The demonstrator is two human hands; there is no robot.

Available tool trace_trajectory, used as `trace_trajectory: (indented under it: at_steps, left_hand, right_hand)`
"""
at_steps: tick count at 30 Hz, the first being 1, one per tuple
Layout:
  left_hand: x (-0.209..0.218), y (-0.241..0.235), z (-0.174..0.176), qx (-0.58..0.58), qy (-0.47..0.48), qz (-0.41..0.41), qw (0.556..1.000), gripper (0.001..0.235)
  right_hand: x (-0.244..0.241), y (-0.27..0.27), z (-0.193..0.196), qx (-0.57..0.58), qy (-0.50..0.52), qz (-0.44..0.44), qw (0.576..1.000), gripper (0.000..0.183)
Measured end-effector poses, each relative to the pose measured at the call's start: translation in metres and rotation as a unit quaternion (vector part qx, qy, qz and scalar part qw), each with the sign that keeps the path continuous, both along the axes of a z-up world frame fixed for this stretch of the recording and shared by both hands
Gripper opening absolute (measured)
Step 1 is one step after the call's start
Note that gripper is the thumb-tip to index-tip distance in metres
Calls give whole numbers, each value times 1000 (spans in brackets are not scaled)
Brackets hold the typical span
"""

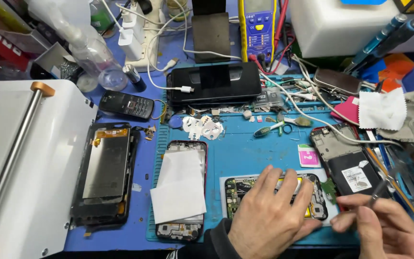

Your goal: Repairing a smartphone by installing internal components and connecting flex cables on a workbench.

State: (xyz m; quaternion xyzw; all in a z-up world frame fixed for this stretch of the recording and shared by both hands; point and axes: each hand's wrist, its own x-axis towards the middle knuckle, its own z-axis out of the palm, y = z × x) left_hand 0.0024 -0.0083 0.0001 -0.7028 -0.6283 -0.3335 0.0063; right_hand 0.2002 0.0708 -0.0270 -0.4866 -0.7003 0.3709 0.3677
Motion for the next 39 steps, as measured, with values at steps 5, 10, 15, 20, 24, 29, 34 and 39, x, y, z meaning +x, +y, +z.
trace_trajectory:
  at_steps: [5, 10, 15, 20, 24, 29, 34, 39]
  left_hand:
    - [-1, -3, 8, 3, 10, 4, 1000, 68]
    - [1, -5, 8, 13, 16, 7, 1000, 65]
    - [0, -6, 12, -4, 20, 11, 1000, 61]
    - [-2, -7, 11, 2, 19, 7, 1000, 61]
    - [1, -3, 7, 8, 20, 8, 1000, 64]
    - [1, -2, 9, 3, 21, 15, 1000, 66]
    - [0, -3, 9, -18, 17, 13, 1000, 66]
    - [-1, -2, 8, -9, 14, 10, 1000, 66]
  right_hand:
    - [35, 17, -16, -67, 228, 118, 964, 31]
    - [0, 7, 36, -92, 447, 313, 833, 42]
    - [8, 13, 6, 198, 240, 134, 941, 27]
    - [3, 16, 4, 114, 394, 90, 907, 30]
    - [15, 18, 10, 23, 475, 89, 875, 28]
    - [15, 25, 10, -63, 549, 102, 827, 27]
    - [12, 25, 7, -81, 551, 107, 823, 26]
    - [10, 22, 6, -64, 531, 93, 840, 27]
